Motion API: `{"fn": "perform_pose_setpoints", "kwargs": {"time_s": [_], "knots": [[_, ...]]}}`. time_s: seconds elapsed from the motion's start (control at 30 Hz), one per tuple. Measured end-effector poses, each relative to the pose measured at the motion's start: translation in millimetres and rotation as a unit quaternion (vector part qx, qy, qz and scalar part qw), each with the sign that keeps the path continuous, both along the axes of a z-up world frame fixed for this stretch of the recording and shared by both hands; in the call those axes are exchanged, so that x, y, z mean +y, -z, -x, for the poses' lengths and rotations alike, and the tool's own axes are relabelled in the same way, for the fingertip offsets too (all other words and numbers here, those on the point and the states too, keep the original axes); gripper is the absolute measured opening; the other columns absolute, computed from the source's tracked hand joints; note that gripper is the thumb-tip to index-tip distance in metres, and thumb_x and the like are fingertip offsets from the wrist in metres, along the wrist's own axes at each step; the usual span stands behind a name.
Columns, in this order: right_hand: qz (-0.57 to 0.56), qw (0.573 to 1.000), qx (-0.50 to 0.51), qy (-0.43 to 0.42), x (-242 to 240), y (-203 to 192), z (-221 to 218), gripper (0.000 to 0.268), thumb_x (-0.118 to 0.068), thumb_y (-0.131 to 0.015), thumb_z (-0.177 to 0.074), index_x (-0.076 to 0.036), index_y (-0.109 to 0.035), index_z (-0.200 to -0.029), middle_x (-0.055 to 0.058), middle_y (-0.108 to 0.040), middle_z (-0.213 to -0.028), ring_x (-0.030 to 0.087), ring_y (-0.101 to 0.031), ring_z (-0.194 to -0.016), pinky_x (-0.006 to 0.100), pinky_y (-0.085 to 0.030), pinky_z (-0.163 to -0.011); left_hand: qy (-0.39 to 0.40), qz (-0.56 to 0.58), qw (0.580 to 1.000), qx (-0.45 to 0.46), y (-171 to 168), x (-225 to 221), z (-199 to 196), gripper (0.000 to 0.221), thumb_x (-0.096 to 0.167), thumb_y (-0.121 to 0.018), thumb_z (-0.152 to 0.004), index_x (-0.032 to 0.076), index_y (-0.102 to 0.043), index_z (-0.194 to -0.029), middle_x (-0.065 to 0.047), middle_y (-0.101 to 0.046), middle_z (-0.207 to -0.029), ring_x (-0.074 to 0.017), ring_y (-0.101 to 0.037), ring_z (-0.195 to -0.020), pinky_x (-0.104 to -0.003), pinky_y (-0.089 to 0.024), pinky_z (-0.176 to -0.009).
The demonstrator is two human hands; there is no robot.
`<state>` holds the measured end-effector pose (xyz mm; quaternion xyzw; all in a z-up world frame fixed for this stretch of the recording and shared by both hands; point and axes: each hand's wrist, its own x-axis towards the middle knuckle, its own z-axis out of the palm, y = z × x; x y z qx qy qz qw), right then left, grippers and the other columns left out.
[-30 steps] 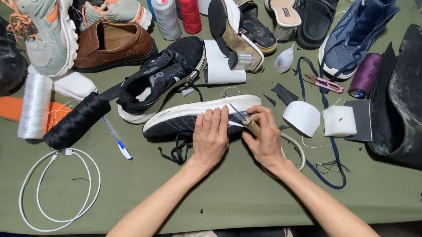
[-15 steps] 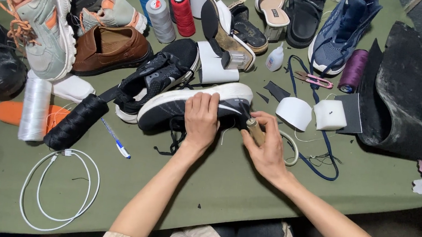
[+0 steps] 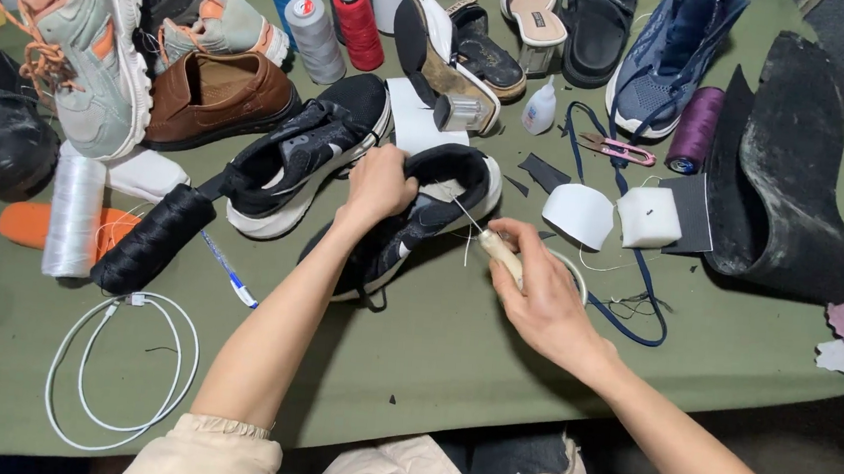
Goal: Hand-stitching the sole of a black sneaker using an awl and thread on a repair workbench.
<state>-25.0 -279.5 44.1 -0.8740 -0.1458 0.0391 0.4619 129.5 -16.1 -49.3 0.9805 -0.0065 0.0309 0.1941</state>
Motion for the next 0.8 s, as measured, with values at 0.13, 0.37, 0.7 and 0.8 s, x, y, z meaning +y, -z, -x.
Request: {"fn": "perform_pose_setpoints", "kwargs": {"time_s": [0.13,0.37,0.7,0.8], "knots": [[0.081,0.996,-0.037,-0.004,2.4,-14.5,-13.8,0.038,-0.016,-0.053,-0.098,-0.012,-0.057,-0.135,0.016,-0.071,-0.108,0.038,-0.074,-0.092,0.053,-0.057,-0.078,-0.019,0.024,0.999,0.007,-5.6,-7.7,21.8,0.021,0.015,-0.075,-0.075,0.004,-0.079,-0.092,-0.017,-0.069,-0.079,-0.0438,-0.071,-0.082,-0.054,-0.056,-0.072],[0.271,0.953,-0.122,-0.054,30.8,-11.7,-39.9,0.031,-0.025,-0.053,-0.098,-0.016,-0.064,-0.125,0.01,-0.068,-0.085,0.038,-0.074,-0.071,0.054,-0.059,-0.066,0.024,0.038,0.999,0.014,-26.1,-17.8,42.5,0.032,0.009,-0.072,-0.085,-0.006,-0.074,-0.113,-0.02,-0.068,-0.093,-0.0374,-0.067,-0.094,-0.049,-0.056,-0.088],[0.259,0.957,-0.083,-0.098,43.7,-2.4,-49.3,0.032,-0.023,-0.052,-0.096,-0.011,-0.068,-0.122,0.017,-0.07,-0.082,0.043,-0.075,-0.076,0.057,-0.059,-0.07,0.0,0.075,0.994,0.077,-4.2,-6.1,20.1,0.036,0.011,-0.073,-0.086,-0.005,-0.073,-0.118,-0.021,-0.072,-0.094,-0.0413,-0.07,-0.095,-0.053,-0.056,-0.088],[0.259,0.959,-0.054,-0.097,45.0,-9.1,-52.4,0.034,-0.023,-0.053,-0.096,-0.011,-0.068,-0.123,0.017,-0.072,-0.084,0.042,-0.075,-0.078,0.058,-0.059,-0.072,-0.013,0.061,0.994,0.087,14.4,1.2,5.5,0.034,0.018,-0.076,-0.081,0.003,-0.078,-0.111,-0.021,-0.073,-0.096,-0.0448,-0.07,-0.099,-0.059,-0.056,-0.088]]}}
